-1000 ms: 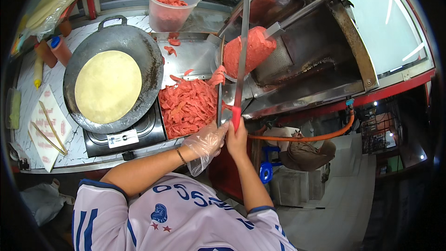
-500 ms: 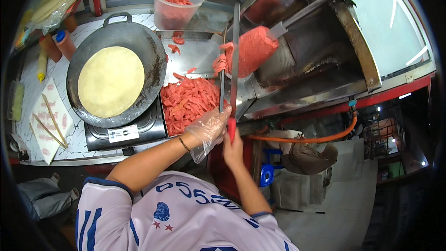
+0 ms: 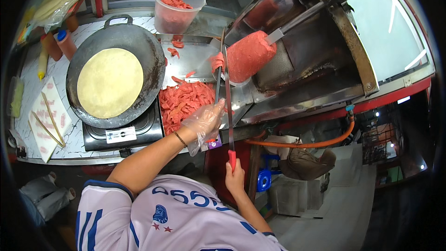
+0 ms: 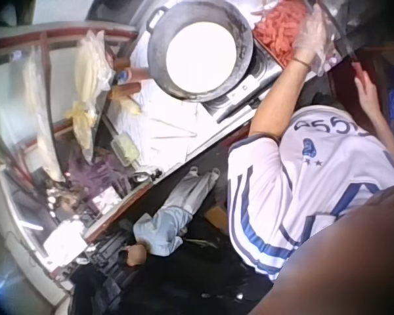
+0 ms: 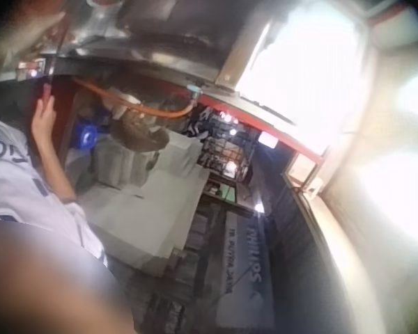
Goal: The person assembles a doner kebab by placing lettuce and sliced meat on a flatbread, adding sauces, and wrapping it in paper. They then begin preparing another flatbread on a griddle while slicing more meat from a vertical rotisserie.
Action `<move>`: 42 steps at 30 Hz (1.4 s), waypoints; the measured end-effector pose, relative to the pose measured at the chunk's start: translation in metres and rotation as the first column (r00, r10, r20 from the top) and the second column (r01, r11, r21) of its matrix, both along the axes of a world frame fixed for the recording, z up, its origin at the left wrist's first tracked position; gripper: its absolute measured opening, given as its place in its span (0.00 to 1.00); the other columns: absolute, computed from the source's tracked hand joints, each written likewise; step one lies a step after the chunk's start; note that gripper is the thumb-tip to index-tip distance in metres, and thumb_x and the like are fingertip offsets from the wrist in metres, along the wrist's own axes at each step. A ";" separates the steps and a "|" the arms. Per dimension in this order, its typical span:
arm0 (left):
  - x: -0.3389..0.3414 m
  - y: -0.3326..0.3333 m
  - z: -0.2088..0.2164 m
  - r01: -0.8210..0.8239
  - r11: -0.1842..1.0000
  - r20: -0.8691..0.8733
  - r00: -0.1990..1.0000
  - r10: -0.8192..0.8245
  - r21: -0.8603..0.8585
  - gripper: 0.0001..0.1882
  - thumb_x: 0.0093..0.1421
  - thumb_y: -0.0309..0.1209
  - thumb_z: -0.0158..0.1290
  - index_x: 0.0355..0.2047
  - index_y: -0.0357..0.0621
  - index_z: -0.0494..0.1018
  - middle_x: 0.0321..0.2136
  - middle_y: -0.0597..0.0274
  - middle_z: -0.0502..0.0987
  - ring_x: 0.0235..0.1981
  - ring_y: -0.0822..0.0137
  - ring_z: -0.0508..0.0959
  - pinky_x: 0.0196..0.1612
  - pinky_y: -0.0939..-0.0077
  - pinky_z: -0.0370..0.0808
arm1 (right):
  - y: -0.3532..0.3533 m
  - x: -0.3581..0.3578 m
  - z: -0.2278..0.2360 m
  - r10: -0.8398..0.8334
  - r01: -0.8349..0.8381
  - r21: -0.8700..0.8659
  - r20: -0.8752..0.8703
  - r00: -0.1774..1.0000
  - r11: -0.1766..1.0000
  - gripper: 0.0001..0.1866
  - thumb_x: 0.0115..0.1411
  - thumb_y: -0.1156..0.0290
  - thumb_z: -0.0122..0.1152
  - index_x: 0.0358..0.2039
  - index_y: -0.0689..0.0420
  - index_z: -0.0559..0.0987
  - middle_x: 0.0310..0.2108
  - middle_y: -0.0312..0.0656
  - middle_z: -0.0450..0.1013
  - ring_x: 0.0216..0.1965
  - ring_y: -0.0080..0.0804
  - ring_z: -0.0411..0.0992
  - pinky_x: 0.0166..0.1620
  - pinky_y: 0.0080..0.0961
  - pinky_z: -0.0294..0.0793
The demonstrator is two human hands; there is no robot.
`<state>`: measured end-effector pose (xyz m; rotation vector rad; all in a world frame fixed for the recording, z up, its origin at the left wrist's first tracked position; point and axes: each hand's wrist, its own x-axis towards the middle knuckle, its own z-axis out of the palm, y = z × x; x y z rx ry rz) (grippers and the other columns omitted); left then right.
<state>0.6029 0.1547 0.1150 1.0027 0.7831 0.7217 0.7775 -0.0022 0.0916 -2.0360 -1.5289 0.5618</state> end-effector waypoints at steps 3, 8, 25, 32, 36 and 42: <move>-0.001 -0.006 0.010 0.065 0.944 0.259 0.966 0.022 -0.323 0.32 0.70 0.65 0.36 0.29 0.48 0.66 0.15 0.69 0.62 0.13 0.69 0.59 0.18 0.72 0.59 | -0.007 0.005 0.001 0.006 -0.011 0.048 0.114 0.994 0.999 0.11 0.69 0.64 0.55 0.43 0.59 0.72 0.23 0.57 0.72 0.29 0.60 0.76 0.29 0.48 0.70; -0.024 -0.002 0.021 0.325 0.843 0.683 0.728 0.065 -0.428 0.24 0.74 0.56 0.35 0.33 0.51 0.64 0.15 0.73 0.58 0.12 0.76 0.56 0.15 0.79 0.54 | -0.015 0.029 0.020 0.097 -0.098 -0.050 -0.006 0.995 0.994 0.13 0.69 0.65 0.55 0.49 0.59 0.73 0.28 0.55 0.75 0.30 0.55 0.75 0.32 0.45 0.71; -0.012 -0.041 0.010 0.104 0.989 -0.038 0.993 -0.109 -0.108 0.25 0.74 0.54 0.37 0.31 0.44 0.60 0.14 0.64 0.62 0.10 0.68 0.63 0.15 0.70 0.64 | 0.123 -0.014 0.018 0.113 -0.092 0.341 -0.042 0.993 0.935 0.12 0.71 0.65 0.52 0.45 0.61 0.72 0.22 0.43 0.69 0.23 0.32 0.71 0.30 0.34 0.69; -0.007 -0.028 -0.014 0.105 0.943 -0.158 0.986 -0.057 0.317 0.28 0.73 0.52 0.39 0.38 0.34 0.67 0.17 0.54 0.70 0.18 0.54 0.73 0.27 0.58 0.73 | 0.022 -0.020 -0.025 0.011 0.010 0.079 -0.261 0.965 0.997 0.19 0.70 0.67 0.51 0.58 0.61 0.71 0.35 0.52 0.78 0.38 0.44 0.79 0.44 0.35 0.76; -0.002 -0.025 -0.010 0.093 0.968 -0.194 0.980 -0.047 0.234 0.30 0.72 0.55 0.37 0.36 0.35 0.70 0.17 0.53 0.71 0.19 0.54 0.74 0.26 0.57 0.72 | 0.060 -0.006 -0.018 0.109 -0.075 0.130 -0.275 0.955 0.989 0.12 0.70 0.68 0.51 0.47 0.63 0.73 0.29 0.51 0.75 0.30 0.41 0.75 0.36 0.37 0.73; -0.001 -0.010 -0.001 0.098 0.968 -0.374 0.927 -0.005 0.230 0.40 0.72 0.60 0.30 0.30 0.35 0.76 0.19 0.46 0.76 0.23 0.49 0.79 0.30 0.52 0.72 | 0.029 -0.017 -0.003 0.099 -0.076 0.164 -0.139 0.985 0.984 0.13 0.69 0.68 0.52 0.49 0.62 0.72 0.32 0.60 0.76 0.38 0.59 0.78 0.37 0.45 0.73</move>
